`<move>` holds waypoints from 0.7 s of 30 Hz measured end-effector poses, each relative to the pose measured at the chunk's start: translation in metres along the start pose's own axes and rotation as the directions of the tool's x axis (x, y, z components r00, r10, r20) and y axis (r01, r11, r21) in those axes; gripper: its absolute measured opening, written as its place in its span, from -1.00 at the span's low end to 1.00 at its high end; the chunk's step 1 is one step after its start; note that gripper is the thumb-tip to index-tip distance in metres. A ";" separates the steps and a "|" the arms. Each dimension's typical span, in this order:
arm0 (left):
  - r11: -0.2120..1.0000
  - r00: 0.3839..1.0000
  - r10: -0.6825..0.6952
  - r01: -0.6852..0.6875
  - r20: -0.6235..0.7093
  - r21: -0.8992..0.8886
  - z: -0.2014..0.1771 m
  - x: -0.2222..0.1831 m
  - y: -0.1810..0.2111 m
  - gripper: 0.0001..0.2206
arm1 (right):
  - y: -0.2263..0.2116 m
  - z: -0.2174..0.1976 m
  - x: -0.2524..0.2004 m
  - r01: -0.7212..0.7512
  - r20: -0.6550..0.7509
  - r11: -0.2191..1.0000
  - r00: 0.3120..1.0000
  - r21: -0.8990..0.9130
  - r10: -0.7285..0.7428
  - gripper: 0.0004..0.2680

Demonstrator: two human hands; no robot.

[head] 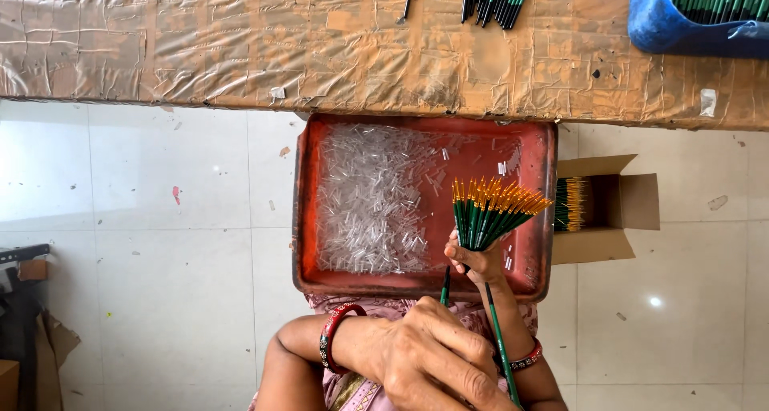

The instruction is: The person picks up groups of paintbrushes, slides clear plastic sleeves over the bristles, and places them into a tray or box.

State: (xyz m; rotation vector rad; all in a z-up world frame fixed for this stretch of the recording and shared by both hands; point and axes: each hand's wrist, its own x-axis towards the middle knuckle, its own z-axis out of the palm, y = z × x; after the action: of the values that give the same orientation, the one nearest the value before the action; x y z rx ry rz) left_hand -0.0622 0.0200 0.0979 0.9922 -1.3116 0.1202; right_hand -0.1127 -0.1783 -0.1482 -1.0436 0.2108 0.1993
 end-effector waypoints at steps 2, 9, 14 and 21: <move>1.000 0.999 0.018 -0.018 -0.035 -0.008 -0.003 0.009 0.001 -0.87 | -0.003 0.002 0.000 -0.008 0.019 0.999 1.000 0.039 0.007 -0.72; 0.999 0.999 0.032 -0.032 -0.022 0.012 -0.001 0.006 0.002 -0.80 | -0.004 0.002 0.000 -0.037 0.040 0.995 0.999 0.091 0.034 -0.76; 0.971 0.973 -0.232 0.230 0.017 0.057 0.026 -0.045 0.002 -0.89 | 0.000 -0.002 0.003 -0.015 0.107 0.979 0.994 0.206 -0.007 -0.77; 0.919 0.818 -0.388 0.378 -0.426 -0.110 -0.028 -0.009 -0.029 -0.87 | 0.029 -0.028 0.003 0.207 0.055 0.975 0.976 0.078 -0.212 -0.74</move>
State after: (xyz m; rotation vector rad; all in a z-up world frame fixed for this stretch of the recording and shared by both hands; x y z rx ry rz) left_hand -0.0273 0.0253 0.0768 1.1166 -0.6778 0.0180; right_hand -0.1196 -0.1882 -0.1869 -0.9789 0.0495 0.0329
